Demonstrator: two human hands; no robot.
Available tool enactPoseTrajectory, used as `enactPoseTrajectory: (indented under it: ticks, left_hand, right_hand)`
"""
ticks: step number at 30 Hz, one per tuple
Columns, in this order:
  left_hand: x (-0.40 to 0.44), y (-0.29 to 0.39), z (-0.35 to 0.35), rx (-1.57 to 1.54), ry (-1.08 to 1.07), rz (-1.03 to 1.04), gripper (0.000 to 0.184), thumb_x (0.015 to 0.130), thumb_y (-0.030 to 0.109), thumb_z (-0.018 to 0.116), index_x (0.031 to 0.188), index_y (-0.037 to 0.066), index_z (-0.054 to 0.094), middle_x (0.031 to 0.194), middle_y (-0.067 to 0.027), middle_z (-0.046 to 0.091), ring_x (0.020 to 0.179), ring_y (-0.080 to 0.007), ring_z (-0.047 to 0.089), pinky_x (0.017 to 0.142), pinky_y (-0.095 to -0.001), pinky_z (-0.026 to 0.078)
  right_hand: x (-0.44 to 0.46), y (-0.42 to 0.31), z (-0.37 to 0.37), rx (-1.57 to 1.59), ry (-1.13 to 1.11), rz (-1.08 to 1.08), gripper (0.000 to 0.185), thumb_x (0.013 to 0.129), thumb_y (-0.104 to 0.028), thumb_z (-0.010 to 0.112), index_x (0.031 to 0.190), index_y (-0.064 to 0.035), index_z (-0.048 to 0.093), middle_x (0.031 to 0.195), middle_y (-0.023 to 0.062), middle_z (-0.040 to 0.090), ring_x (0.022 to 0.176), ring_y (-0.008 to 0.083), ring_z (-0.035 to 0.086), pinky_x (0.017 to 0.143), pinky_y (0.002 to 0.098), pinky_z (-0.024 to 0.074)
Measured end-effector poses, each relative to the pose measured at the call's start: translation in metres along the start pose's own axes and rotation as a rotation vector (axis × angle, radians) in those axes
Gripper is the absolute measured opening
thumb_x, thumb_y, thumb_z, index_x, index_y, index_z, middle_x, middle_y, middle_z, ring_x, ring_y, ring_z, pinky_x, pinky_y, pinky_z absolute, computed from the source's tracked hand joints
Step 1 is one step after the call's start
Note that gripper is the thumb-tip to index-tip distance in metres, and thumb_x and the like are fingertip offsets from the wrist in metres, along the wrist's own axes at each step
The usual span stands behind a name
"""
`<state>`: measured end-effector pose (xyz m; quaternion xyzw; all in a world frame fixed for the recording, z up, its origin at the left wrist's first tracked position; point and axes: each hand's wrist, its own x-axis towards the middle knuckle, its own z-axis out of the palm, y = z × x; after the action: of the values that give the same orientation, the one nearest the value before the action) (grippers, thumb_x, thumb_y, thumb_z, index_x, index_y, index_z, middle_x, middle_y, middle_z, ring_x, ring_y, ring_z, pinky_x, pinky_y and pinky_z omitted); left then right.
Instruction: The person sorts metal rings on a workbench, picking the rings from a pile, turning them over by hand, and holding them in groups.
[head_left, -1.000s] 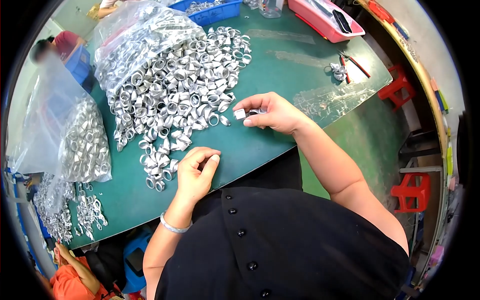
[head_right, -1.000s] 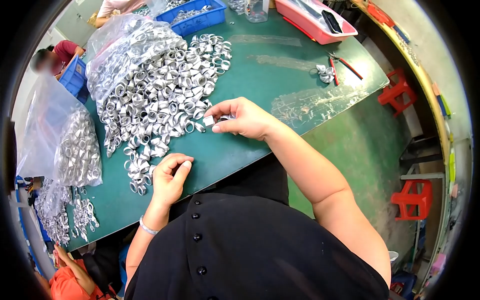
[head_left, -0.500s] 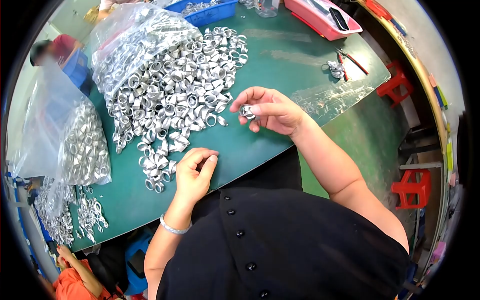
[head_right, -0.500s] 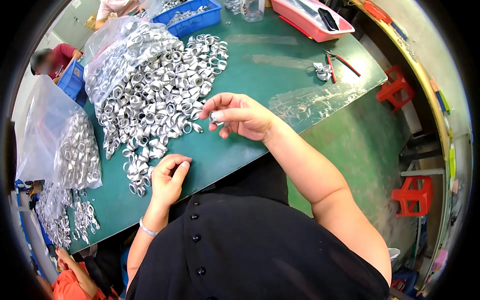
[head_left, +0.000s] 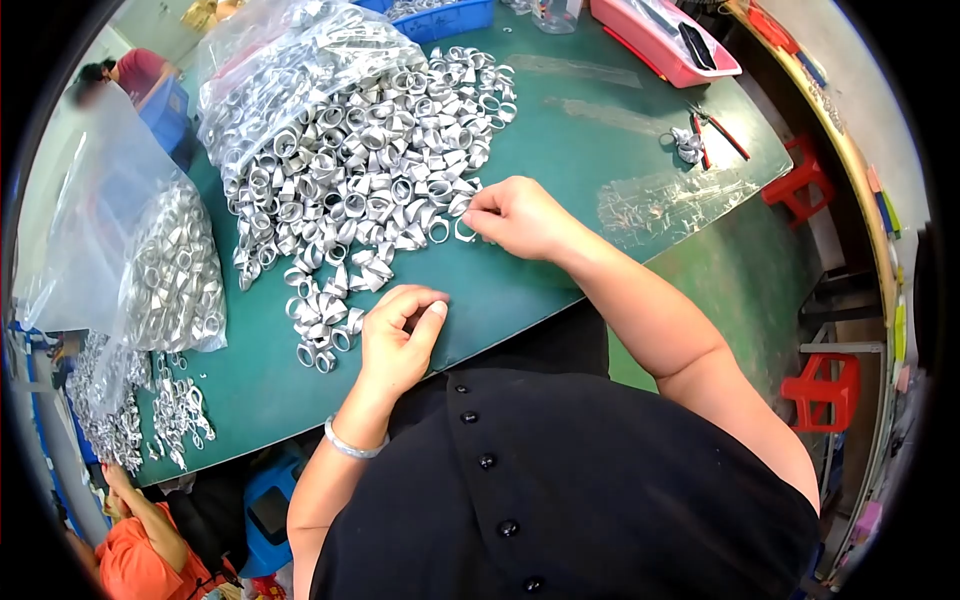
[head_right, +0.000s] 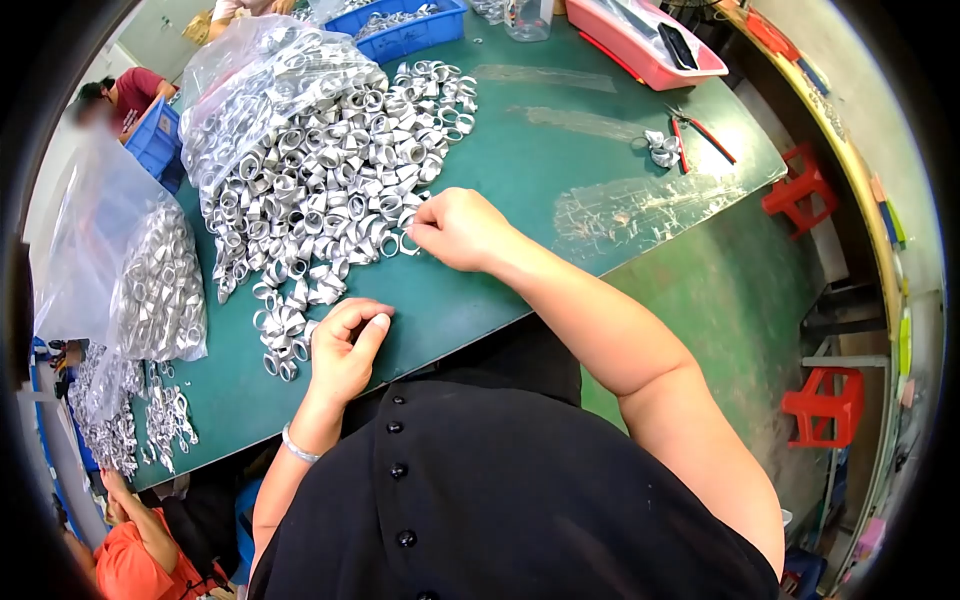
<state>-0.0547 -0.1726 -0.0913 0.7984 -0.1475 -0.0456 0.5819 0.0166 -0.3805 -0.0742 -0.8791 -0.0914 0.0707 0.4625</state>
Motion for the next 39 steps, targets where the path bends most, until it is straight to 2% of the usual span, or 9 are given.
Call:
enactPoseTrajectory:
  ticks: [5,11,22,25,31,32,35,36,39]
  left_hand:
    - [0.0,0.001,0.002,0.008,0.004,0.001,0.007,0.08,0.002,0.058,0.085,-0.001,0.063,0.083,-0.0042,0.059,0.07,-0.0087,0.052,0.063,-0.0209,0.041]
    - [0.0,0.0,0.001,0.026,-0.001,0.007,0.007,0.081,0.002,0.058,0.085,-0.001,0.063,0.083,-0.0048,0.059,0.071,-0.0093,0.052,0.064,-0.0214,0.042]
    - [0.001,-0.005,0.003,0.025,0.028,0.064,0.007,0.079,0.005,0.06,0.084,0.001,0.065,0.081,-0.0033,0.06,0.061,-0.0068,0.049,0.055,-0.0199,0.041]
    - [0.0,-0.003,0.002,-0.005,-0.001,-0.017,0.007,0.081,0.003,0.058,0.084,-0.001,0.064,0.086,-0.0048,0.059,0.073,-0.0091,0.053,0.066,-0.0208,0.042]
    - [0.004,0.0,0.008,-0.257,0.018,-0.138,0.025,0.084,0.001,0.055,0.108,-0.001,0.056,0.089,-0.0027,0.058,0.077,-0.0077,0.051,0.069,-0.0205,0.042]
    - [0.007,0.004,0.006,-0.301,-0.026,-0.136,0.04,0.084,0.0,0.054,0.123,0.001,0.044,0.097,-0.0043,0.055,0.079,-0.0079,0.05,0.072,-0.0217,0.043]
    - [0.015,0.016,0.01,-0.276,-0.003,0.007,0.052,0.084,-0.001,0.055,0.132,0.004,0.035,0.109,-0.0075,0.048,0.082,-0.0084,0.05,0.074,-0.0216,0.043]
    - [0.019,0.015,0.014,-0.296,0.064,0.085,0.051,0.08,0.001,0.061,0.128,0.003,0.042,0.104,-0.0077,0.05,0.073,-0.008,0.053,0.063,-0.0202,0.046]
    - [0.025,0.015,0.019,-0.231,0.109,0.223,0.043,0.078,-0.001,0.062,0.12,0.005,0.052,0.103,-0.0076,0.05,0.071,-0.0089,0.055,0.059,-0.0203,0.046]
  right_hand:
    - [-0.008,-0.004,-0.018,0.594,-0.181,0.303,0.018,0.083,-0.021,0.061,0.082,-0.0032,0.064,0.062,0.0023,0.06,0.05,0.0079,0.051,0.044,0.0202,0.0389]
    - [-0.014,0.004,-0.023,0.9,-0.242,0.306,0.017,0.083,-0.021,0.062,0.076,-0.0062,0.061,0.063,0.0037,0.061,0.048,0.0099,0.053,0.041,0.0205,0.0373]
    - [-0.023,0.008,-0.025,1.11,-0.241,0.207,0.017,0.087,-0.017,0.055,0.087,-0.0016,0.062,0.067,0.005,0.061,0.053,0.0124,0.056,0.04,0.0198,0.0378]
    - [-0.022,0.012,-0.023,1.118,-0.223,0.21,0.017,0.087,-0.017,0.055,0.087,-0.0018,0.062,0.067,0.0052,0.061,0.052,0.0127,0.056,0.04,0.0201,0.0377]
    - [-0.024,0.005,-0.015,1.09,-0.198,0.284,0.017,0.086,-0.017,0.054,0.087,-0.0017,0.062,0.067,0.0054,0.061,0.051,0.0126,0.056,0.039,0.02,0.0372]
    - [-0.023,0.003,-0.012,1.086,-0.201,0.292,0.017,0.086,-0.017,0.054,0.087,-0.0017,0.062,0.067,0.0054,0.061,0.051,0.0124,0.056,0.038,0.0198,0.0371]
    - [-0.024,-0.004,-0.002,1.066,-0.23,0.291,0.016,0.086,-0.017,0.055,0.086,-0.0021,0.062,0.066,0.0052,0.061,0.05,0.012,0.056,0.038,0.0205,0.0386]
    - [-0.025,-0.007,0.001,1.056,-0.237,0.294,0.016,0.086,-0.017,0.055,0.086,-0.0021,0.062,0.066,0.0051,0.061,0.05,0.0119,0.056,0.038,0.0206,0.0391]
    - [-0.026,-0.011,0.013,1.063,-0.283,0.267,0.017,0.086,-0.018,0.056,0.086,-0.0019,0.061,0.065,0.0055,0.06,0.049,0.0127,0.056,0.038,0.0208,0.0403]
